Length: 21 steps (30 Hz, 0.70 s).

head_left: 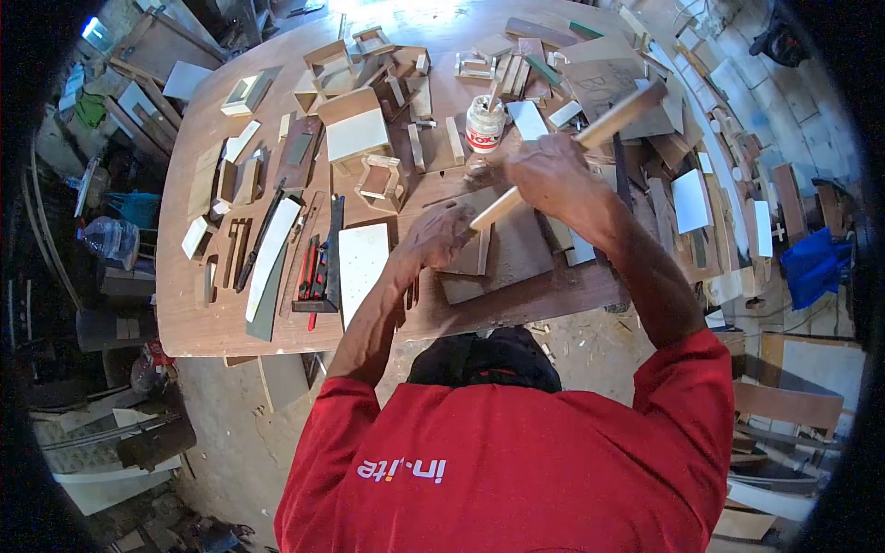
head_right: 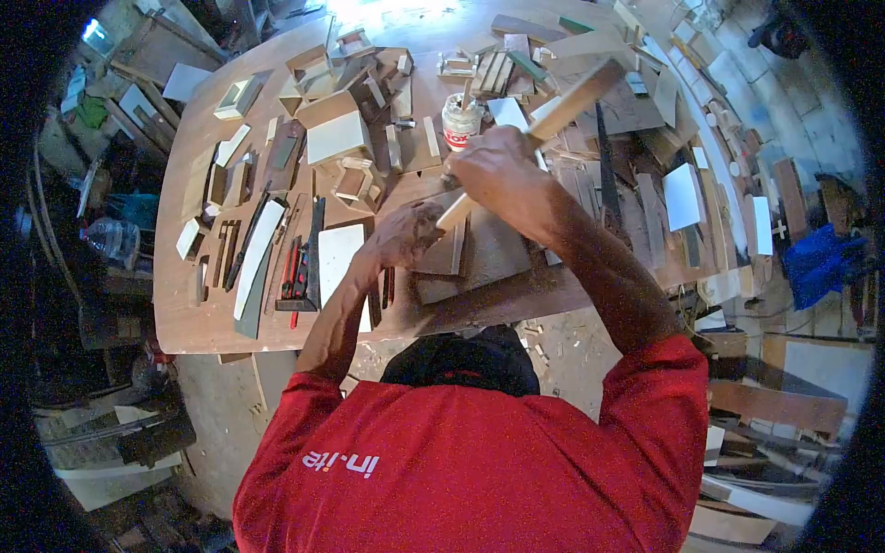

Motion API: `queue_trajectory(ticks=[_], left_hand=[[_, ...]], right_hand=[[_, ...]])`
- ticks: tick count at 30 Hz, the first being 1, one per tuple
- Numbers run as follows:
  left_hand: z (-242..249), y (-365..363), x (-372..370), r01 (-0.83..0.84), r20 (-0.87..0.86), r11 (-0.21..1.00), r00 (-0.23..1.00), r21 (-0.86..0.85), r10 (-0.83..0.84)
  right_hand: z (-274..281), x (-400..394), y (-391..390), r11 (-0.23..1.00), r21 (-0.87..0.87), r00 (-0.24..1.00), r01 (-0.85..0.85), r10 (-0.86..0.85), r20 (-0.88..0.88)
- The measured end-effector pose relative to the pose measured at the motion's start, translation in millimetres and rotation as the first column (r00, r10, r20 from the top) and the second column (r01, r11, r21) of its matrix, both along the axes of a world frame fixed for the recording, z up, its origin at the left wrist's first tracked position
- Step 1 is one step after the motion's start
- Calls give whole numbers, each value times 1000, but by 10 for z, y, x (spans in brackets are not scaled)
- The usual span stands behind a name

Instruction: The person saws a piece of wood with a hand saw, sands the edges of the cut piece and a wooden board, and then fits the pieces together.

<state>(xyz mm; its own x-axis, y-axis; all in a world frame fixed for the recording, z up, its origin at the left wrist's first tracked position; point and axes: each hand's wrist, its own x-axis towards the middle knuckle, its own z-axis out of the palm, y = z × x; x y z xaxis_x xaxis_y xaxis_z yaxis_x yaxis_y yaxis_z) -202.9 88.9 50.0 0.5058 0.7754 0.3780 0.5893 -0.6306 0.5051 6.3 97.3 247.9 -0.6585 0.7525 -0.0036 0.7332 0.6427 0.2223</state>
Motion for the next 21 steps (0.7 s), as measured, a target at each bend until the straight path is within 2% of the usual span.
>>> queue_trajectory(ticks=[1,2,3,5,6,7,9,10,11,12,13,15,16,18,19,20,21], left_hand=[[136,15,29,117,86,992,989,39,-120],[272,15,51,97,-107,973,987,-208,-121],[402,-1,86,24,-291,901,942,-434,-165],[376,22,117,-15,-353,896,922,-445,-159],[351,48,129,-63,-410,891,901,-449,-143],[317,71,133,-59,-412,891,899,-450,-149],[221,141,127,-51,-226,824,970,-564,-94],[84,189,134,-46,-229,826,968,-562,-102],[-61,215,146,3,-146,929,987,-370,-61],[-106,240,145,23,-98,963,994,-269,-51],[-121,259,147,34,-54,986,998,-161,-43],[-128,311,95,46,-83,936,993,-350,-79],[-229,305,92,72,0,961,997,-268,-74],[-198,301,121,59,-30,951,997,-305,-72],[-178,331,156,52,-54,941,996,-334,-75],[-220,373,187,61,-63,940,994,-335,-87],[-306,391,205,97,44,955,995,-279,-88]], right_hand=[[4,-68,12,999,10,999,-40,40,-6],[-23,-133,15,995,79,998,-62,60,22],[-43,-184,42,996,78,999,-51,50,19],[-75,-295,116,997,2,995,-76,76,64],[4,-385,63,999,-32,989,-34,38,141],[-31,-408,52,999,-34,990,-29,33,138],[-119,-438,51,976,95,973,-198,207,-105],[-84,-478,11,921,255,874,-295,368,-319],[-35,-440,-86,924,254,876,-287,360,-321],[86,-384,-236,945,242,745,-218,322,-584],[144,-310,-361,964,212,547,-158,265,-794],[-242,-44,-519,995,59,425,76,21,-905],[-606,60,-575,978,-58,326,203,-123,-937],[-1594,297,-714,935,-260,372,242,-337,-865],[-1854,275,-770,933,-261,362,249,-339,-868],[-2094,225,-847,924,-269,404,272,-363,-840],[-2308,145,-964,912,-283,442,295,-393,-806]])
